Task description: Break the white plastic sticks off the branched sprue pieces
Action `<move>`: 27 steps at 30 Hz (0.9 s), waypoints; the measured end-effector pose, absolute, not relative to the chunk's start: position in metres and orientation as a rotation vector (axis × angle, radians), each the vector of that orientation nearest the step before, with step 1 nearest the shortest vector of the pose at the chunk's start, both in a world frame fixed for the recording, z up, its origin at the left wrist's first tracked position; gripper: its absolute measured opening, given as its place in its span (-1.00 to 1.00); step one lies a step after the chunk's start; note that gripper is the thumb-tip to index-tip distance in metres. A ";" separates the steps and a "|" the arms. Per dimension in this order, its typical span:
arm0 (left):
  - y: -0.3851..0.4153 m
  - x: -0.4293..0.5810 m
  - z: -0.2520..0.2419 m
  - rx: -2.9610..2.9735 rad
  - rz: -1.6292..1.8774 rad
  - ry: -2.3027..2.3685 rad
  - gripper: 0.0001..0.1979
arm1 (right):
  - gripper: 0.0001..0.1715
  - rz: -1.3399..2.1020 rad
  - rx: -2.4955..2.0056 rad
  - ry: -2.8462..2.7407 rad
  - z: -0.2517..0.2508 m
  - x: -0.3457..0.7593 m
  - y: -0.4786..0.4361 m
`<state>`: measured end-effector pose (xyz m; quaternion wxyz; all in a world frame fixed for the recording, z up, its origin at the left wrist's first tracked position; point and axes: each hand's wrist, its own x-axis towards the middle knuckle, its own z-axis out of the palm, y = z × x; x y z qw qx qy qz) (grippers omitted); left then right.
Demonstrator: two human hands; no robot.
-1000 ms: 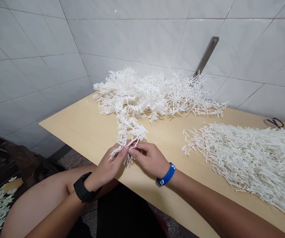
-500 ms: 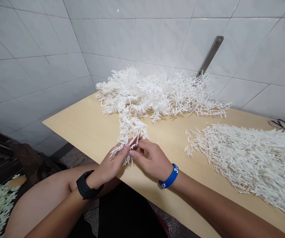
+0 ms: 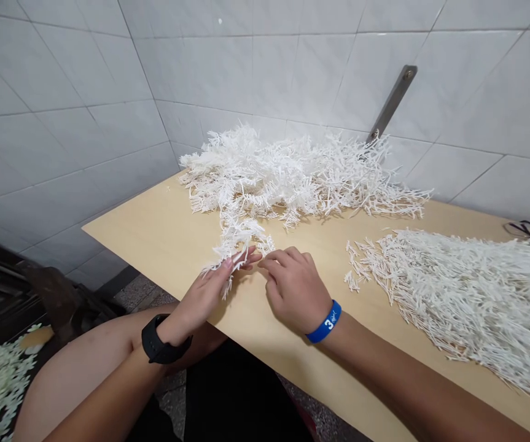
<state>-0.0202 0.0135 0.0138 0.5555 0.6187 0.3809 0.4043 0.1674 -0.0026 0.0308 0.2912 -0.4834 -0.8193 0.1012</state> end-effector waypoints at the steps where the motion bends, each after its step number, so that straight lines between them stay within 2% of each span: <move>1: 0.011 -0.019 0.014 1.488 0.937 0.905 -0.52 | -0.75 0.281 -1.283 -2.180 0.030 0.166 -0.002; 4: 0.007 -0.015 0.013 1.557 0.906 0.902 -0.54 | -0.81 0.642 -1.178 -2.106 0.029 0.159 -0.001; 8: 0.009 -0.015 0.012 1.604 0.882 0.856 -0.55 | -0.78 1.106 -1.040 -1.897 0.025 0.151 0.000; 27: 0.014 -0.023 0.013 1.664 0.767 0.704 -0.54 | -0.67 1.427 -1.003 -1.523 0.012 0.146 -0.001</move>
